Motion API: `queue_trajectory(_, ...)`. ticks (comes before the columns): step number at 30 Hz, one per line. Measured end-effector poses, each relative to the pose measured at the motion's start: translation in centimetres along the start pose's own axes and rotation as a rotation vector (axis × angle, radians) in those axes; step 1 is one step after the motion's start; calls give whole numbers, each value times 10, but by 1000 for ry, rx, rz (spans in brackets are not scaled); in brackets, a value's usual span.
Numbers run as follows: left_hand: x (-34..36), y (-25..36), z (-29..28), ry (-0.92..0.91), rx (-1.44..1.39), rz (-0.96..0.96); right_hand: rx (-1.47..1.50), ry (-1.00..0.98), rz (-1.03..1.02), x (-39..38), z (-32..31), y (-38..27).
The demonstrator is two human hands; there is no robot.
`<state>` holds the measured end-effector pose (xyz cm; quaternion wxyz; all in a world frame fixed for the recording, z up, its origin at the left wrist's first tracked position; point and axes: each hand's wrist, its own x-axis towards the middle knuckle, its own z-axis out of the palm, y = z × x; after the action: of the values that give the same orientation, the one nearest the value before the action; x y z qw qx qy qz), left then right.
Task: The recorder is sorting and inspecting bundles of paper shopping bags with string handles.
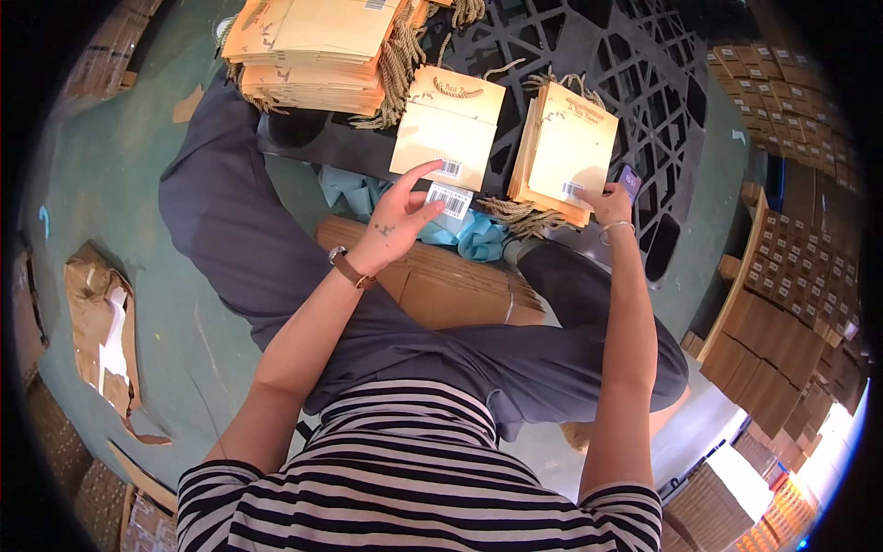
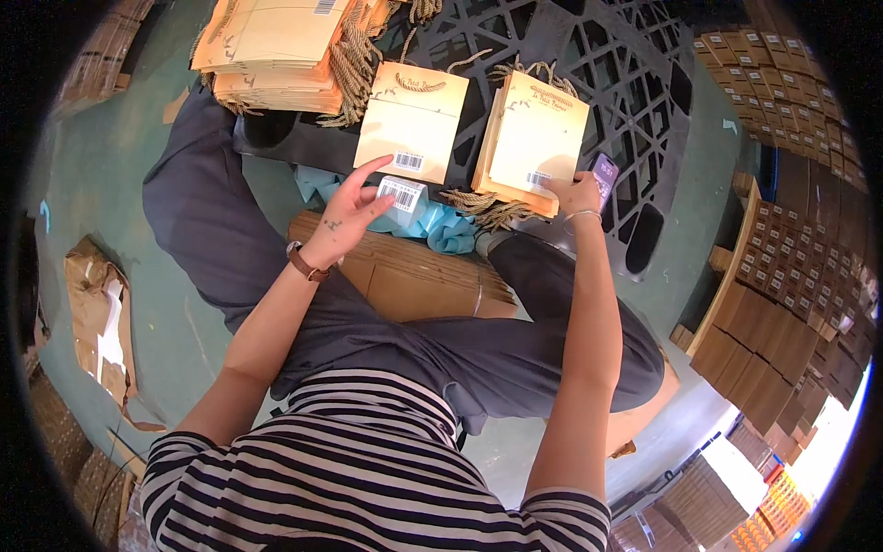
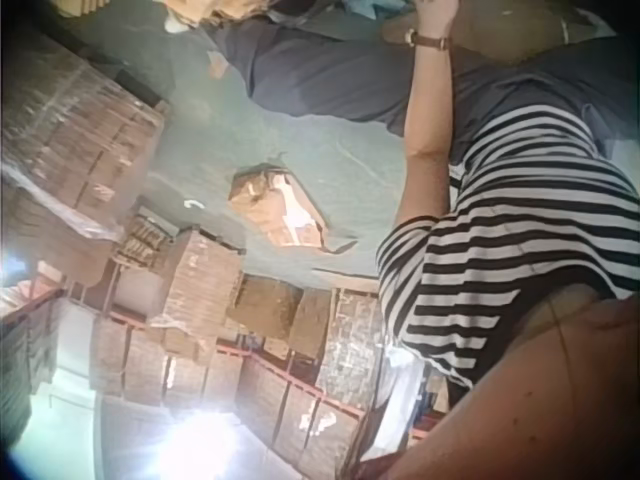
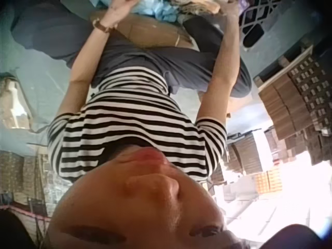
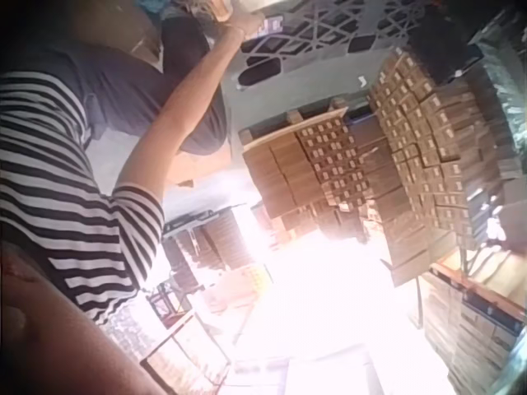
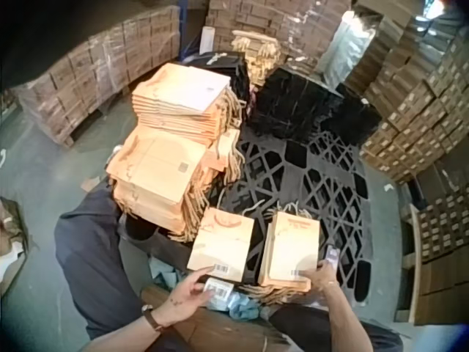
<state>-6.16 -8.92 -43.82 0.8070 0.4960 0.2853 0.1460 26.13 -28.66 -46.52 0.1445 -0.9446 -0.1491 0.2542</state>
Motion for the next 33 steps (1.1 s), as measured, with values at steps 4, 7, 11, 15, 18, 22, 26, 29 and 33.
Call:
queue_trajectory(4, 0, 5, -4, -85, -84, -23, -8, 2, 107, -17, 1, -38)
queue_trajectory(7, 1, 0, -4, -108, -55, -18, -176, 77, 152, -14, 14, -53)
queue_trajectory(11, 1, 0, -6, -110, -30, -15, -369, 193, 191, -15, 22, -67)
queue_trajectory(15, 0, 6, -8, -35, -59, -11, -458, 316, 157, -18, 12, -71)
queue_trajectory(18, 4, 8, -17, -20, -47, 14, -241, 152, 116, -10, 4, -55)
queue_trajectory(22, 5, 8, -17, -9, -66, 27, -122, 102, 50, 8, 5, -19)
queue_trajectory(26, 6, 3, -14, -3, -83, 25, -110, 179, -59, 6, 16, -32)
queue_trajectory(29, 7, -5, -15, -45, -71, 7, -207, 436, -202, -19, 26, -78)
queue_trajectory(33, 7, -13, -17, -54, -34, -25, -654, 324, -498, 0, 9, -86)
